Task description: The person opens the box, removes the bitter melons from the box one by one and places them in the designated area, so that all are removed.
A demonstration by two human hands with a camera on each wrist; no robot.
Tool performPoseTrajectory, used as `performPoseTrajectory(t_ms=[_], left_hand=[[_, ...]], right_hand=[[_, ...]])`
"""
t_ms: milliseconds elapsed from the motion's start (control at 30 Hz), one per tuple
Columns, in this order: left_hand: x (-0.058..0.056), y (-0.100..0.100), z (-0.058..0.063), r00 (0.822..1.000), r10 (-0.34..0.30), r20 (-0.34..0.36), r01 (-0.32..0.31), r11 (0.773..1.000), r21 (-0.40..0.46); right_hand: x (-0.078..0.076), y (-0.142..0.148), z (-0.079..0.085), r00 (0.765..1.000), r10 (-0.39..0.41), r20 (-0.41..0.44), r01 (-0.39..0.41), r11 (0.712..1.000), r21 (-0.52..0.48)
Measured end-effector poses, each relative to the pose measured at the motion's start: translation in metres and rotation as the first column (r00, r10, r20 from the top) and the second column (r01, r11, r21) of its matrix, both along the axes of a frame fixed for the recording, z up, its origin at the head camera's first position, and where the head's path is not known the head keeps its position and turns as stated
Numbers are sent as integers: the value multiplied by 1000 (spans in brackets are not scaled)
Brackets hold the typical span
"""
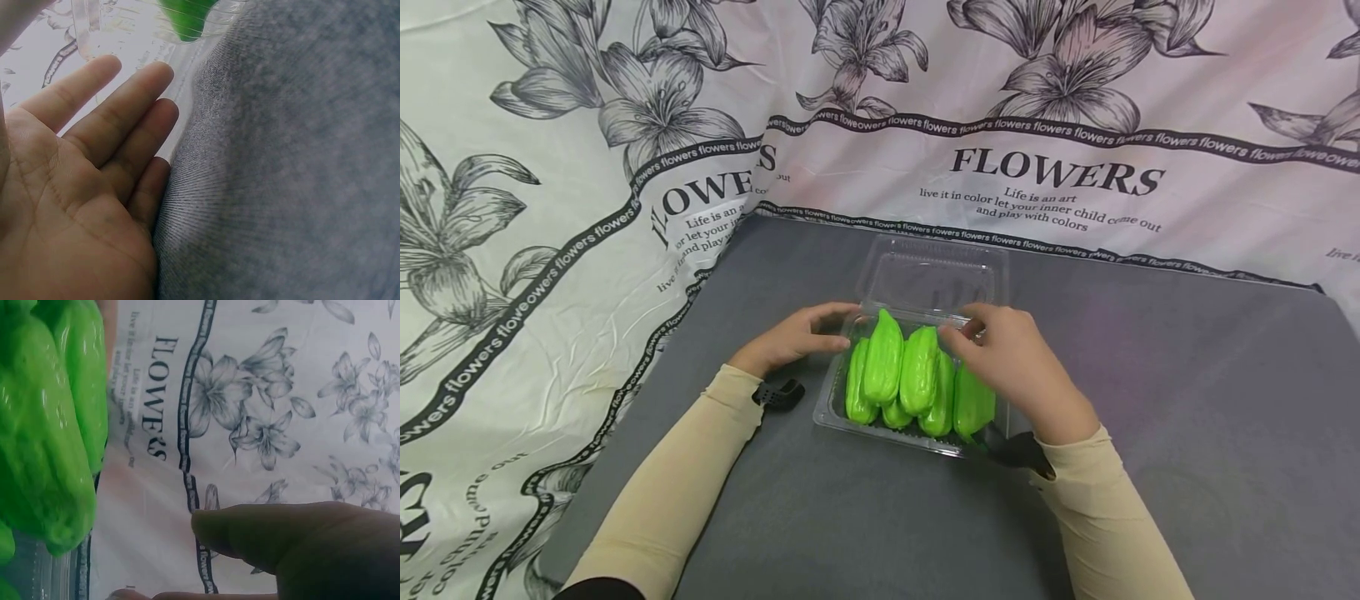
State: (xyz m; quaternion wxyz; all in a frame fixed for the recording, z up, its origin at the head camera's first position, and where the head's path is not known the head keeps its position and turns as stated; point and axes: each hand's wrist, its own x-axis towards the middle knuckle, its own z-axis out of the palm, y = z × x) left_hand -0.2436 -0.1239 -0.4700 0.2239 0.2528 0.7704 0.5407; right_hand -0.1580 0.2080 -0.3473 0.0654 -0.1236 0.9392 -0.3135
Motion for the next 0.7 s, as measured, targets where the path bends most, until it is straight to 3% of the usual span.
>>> performPoseTrajectory(t_ms=[700], left_hand=[[0,1,0,1000,1,9,-1,1000,10]], right_hand=[[2,-23,-20,992,109,59,-113,992,54]])
